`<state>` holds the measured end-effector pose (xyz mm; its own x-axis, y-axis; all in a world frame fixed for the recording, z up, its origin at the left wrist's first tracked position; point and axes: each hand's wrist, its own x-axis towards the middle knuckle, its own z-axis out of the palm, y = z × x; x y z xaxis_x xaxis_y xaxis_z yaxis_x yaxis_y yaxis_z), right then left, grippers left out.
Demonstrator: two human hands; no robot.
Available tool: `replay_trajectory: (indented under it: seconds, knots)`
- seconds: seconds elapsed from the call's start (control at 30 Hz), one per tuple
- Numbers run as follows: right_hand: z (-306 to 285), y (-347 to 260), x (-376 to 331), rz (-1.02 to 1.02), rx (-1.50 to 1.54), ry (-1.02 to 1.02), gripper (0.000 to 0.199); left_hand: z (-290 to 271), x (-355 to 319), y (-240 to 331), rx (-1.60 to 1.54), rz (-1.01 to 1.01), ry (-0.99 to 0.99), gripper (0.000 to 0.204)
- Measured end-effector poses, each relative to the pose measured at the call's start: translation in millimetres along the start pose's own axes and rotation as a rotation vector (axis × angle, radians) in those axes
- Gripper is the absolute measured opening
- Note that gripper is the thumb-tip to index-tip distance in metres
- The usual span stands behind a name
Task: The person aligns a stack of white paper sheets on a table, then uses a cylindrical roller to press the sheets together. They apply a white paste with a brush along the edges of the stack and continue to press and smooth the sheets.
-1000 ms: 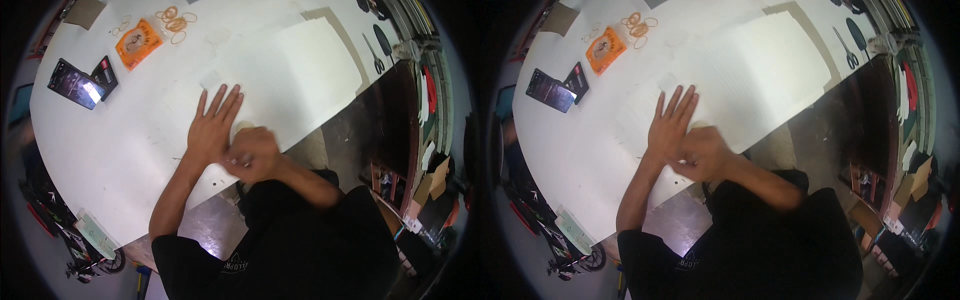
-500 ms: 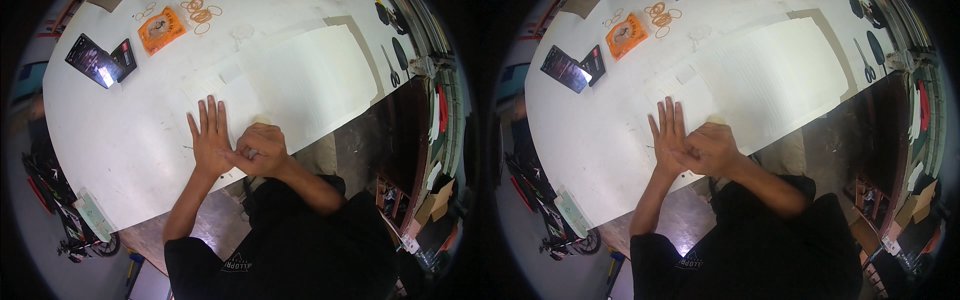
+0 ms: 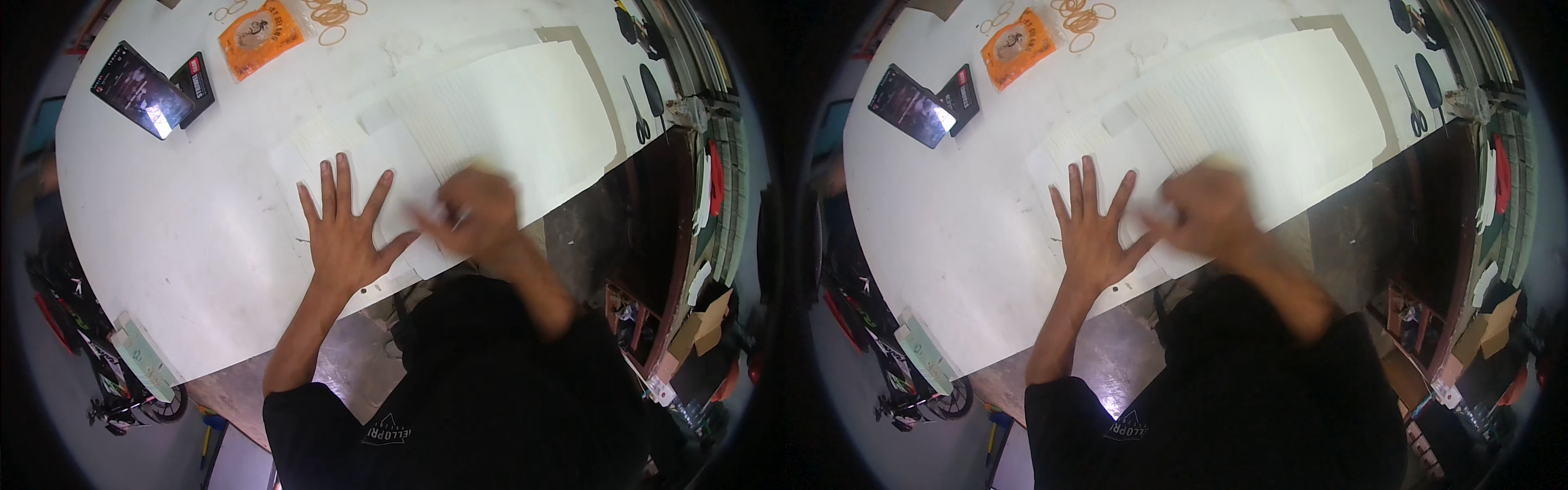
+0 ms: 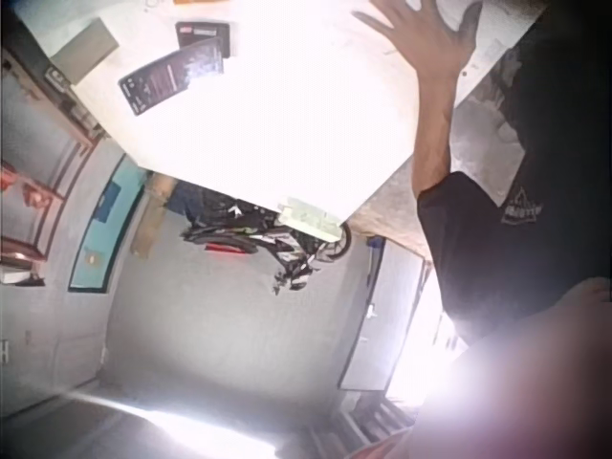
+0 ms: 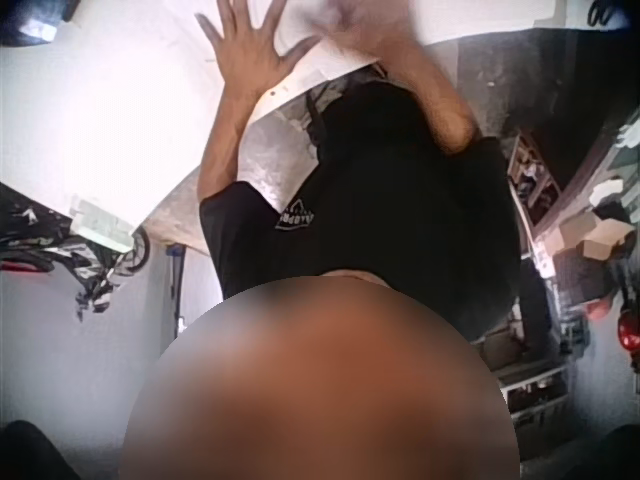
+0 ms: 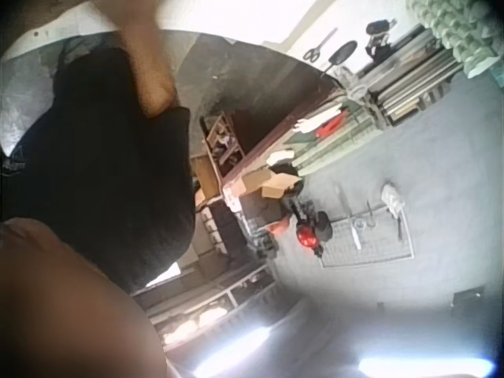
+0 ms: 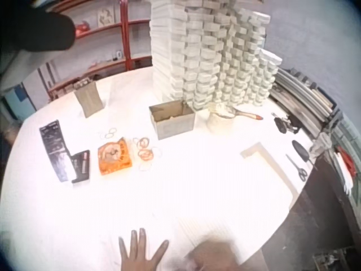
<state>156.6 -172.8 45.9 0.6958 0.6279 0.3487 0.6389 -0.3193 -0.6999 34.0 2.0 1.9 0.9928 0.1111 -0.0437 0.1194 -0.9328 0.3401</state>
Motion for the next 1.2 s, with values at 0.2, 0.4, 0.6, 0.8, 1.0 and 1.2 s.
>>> replay_trajectory:
  seconds: [0.2,0.4,0.6,0.8,1.0,1.2]
  knots:
    - [58,-44,-25,-0.106,0.265,-0.051,0.027,-10,0,-5,0.011,-0.018,-0.122,0.097]
    - [33,12,-13,0.0,-0.092,0.104,0.027,-1,-7,-5,0.006,0.012,0.001,0.088]
    - [31,-34,1,0.145,0.367,-0.013,0.028,-1,-17,-16,0.112,0.014,-0.036,0.096]
    - [87,-52,-29,-0.261,0.144,0.006,0.032,15,-24,-35,0.315,0.027,-0.032,0.082]
    - [45,-17,-2,-0.01,-0.031,0.09,0.034,-6,-22,-22,0.084,0.019,-0.008,0.083]
    - [66,-46,-11,-0.065,0.28,-0.045,0.017,-5,-31,-30,0.129,0.014,-0.011,0.084]
